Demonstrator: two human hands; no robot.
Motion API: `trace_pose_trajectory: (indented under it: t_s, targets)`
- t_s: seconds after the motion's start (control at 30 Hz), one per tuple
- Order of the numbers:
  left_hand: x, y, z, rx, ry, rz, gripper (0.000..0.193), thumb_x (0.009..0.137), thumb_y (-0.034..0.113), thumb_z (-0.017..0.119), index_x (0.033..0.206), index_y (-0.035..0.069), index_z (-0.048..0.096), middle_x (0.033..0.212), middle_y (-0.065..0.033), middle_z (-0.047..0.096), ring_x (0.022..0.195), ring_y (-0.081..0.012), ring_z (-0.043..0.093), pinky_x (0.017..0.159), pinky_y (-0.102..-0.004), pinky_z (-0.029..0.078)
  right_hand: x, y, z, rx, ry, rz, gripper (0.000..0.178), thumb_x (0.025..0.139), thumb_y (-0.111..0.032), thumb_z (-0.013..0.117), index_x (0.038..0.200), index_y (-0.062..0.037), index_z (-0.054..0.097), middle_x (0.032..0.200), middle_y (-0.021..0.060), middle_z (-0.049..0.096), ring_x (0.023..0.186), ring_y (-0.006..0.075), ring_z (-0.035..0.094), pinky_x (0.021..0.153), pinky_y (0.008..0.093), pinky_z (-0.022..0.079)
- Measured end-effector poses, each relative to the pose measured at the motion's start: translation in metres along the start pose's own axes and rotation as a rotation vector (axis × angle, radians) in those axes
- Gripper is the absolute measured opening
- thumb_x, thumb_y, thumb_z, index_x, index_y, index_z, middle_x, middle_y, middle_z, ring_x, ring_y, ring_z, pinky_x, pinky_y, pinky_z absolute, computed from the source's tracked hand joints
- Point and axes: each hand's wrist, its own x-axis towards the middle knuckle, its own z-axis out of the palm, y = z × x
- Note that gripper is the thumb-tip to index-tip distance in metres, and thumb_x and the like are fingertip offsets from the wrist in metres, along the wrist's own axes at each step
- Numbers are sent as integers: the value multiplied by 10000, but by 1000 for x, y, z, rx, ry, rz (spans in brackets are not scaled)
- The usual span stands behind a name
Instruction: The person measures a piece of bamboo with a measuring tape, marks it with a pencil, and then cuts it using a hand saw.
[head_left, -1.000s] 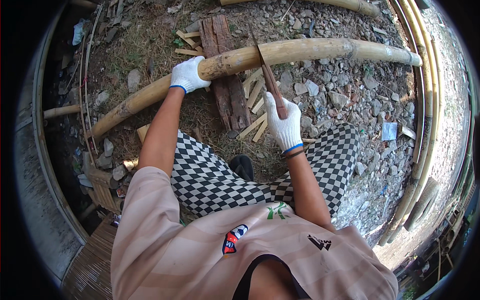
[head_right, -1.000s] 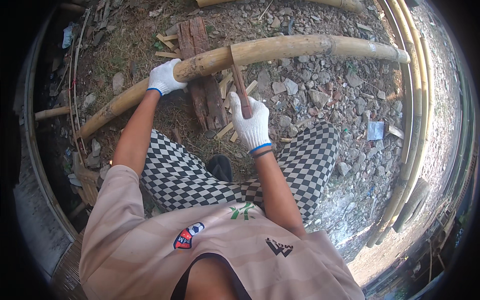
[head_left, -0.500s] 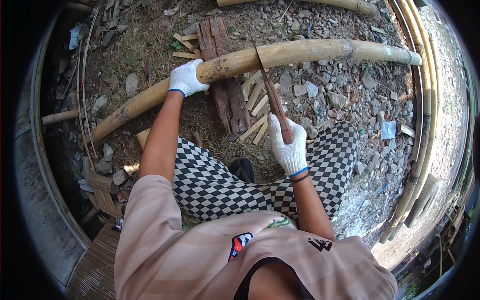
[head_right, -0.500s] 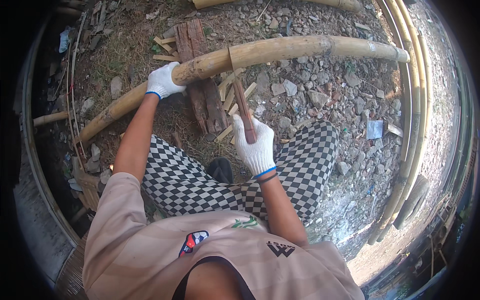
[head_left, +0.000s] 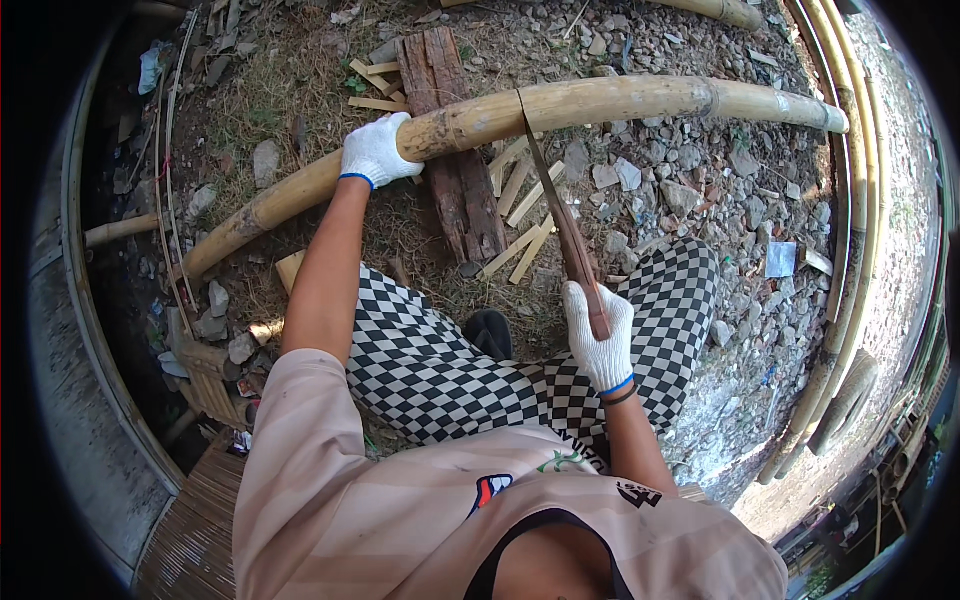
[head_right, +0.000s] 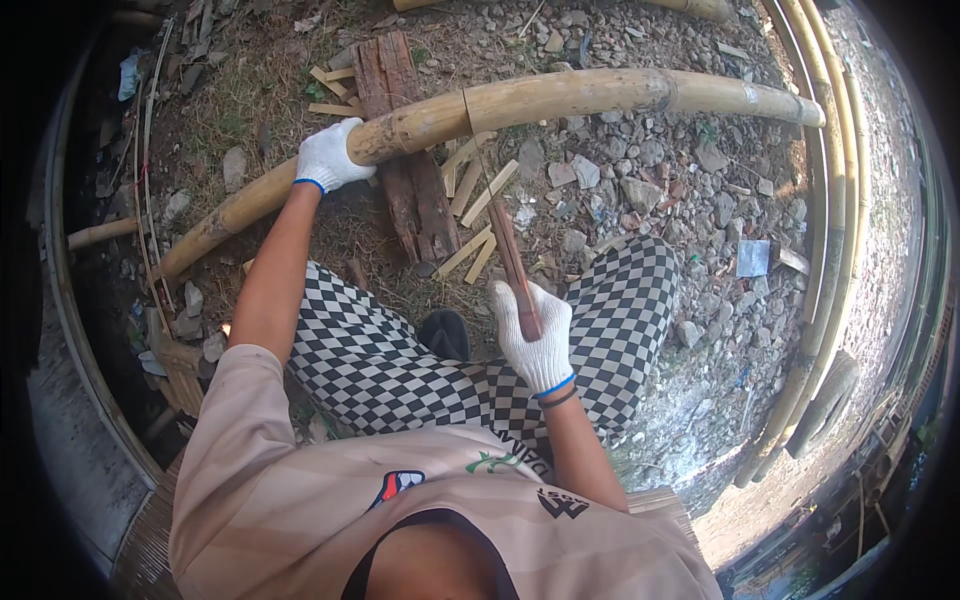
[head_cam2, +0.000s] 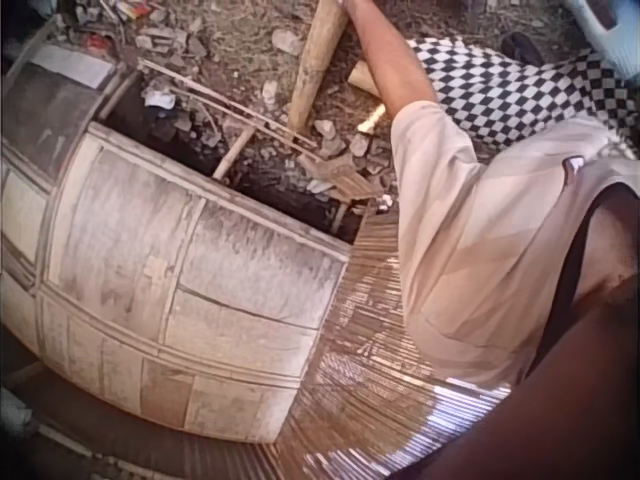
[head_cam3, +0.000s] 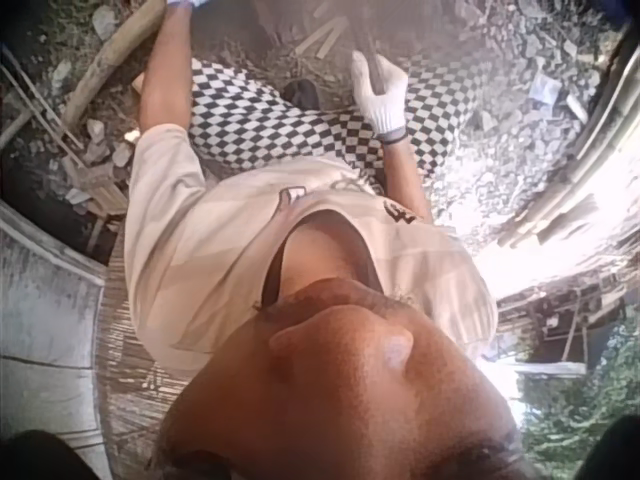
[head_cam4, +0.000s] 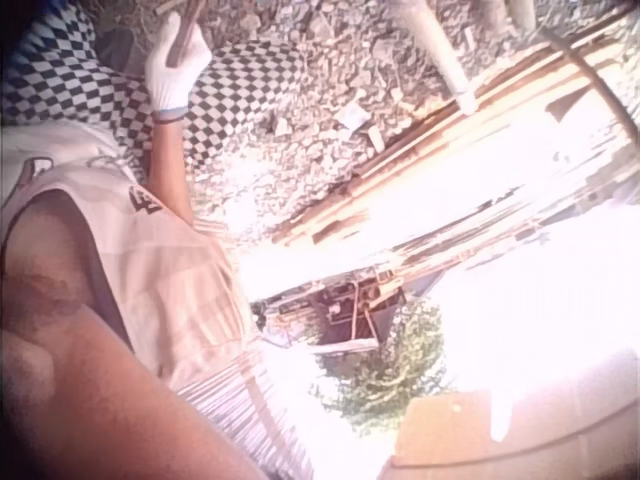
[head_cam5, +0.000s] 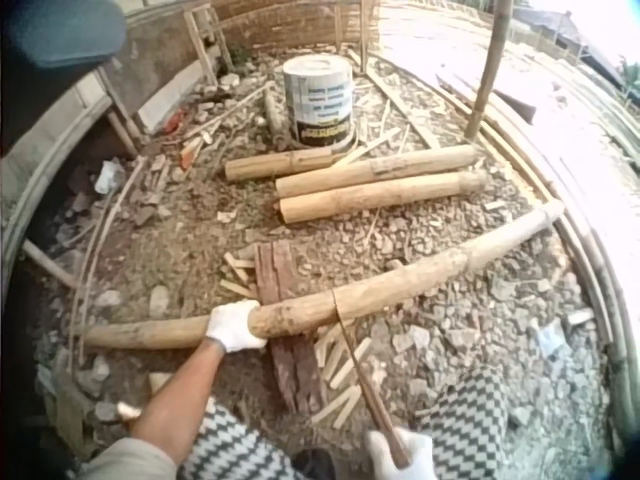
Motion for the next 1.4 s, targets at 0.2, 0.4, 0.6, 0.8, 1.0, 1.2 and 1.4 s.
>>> trace_pose_trajectory:
  t_s: [0.2,0.4,0.6,0.8,1.0,1.2,1.4]
  targets:
    - [17,24,12,31,86,59,697,647,529,856,1235,219,644,1171,-110,731,1082,-353,722,949,-502,581,132,21,51,25,104,-84,468,1052,-408,670,864,18,709,597,166,582,527,221,499,569,385,479]
    - [-2,-2,16,80,110,3,703,671,551,851,1257,239,621,1155,-109,744,1072,-349,731,937,-507,583,40,2,20,7,-35,24,352,1051,-341,673,1002,0,741,683,172,660,592,313,648,605,380,520]
    - [6,10,18,68,134,46,683,676,564,837,1240,241,626,1148,-111,744,1083,-348,727,938,-505,582,102,10,50,-2,65,-64,426,1048,-358,675,850,18,705,605,187,585,509,335,525,551,414,461]
    - [9,6,4,43,26,-26,674,668,558,828,1231,236,645,1189,-113,745,1117,-355,716,947,-500,577,64,11,27,-76,3,-90,361,1045,-335,680,958,13,729,685,180,673,575,288,657,579,394,503]
    - [0,-5,8,42,102,9,670,665,557,829,1232,245,653,1173,-112,747,1107,-350,720,953,-498,575,59,8,35,-22,22,-95,287,1023,-254,709,873,-11,735,629,169,639,516,261,613,558,367,489]
    - [8,0,12,34,32,-22,662,641,553,834,1195,232,667,1169,-115,753,1100,-358,721,942,-504,577,96,11,39,-8,22,-84,255,992,-224,705,923,20,730,702,213,675,623,340,688,617,372,520]
    - [0,-4,4,55,59,-33,707,661,570,823,1265,248,649,1195,-96,752,1118,-342,719,944,-496,574,23,34,21,189,40,-60,210,1006,-147,731,1063,55,734,821,67,746,697,99,624,629,326,513]
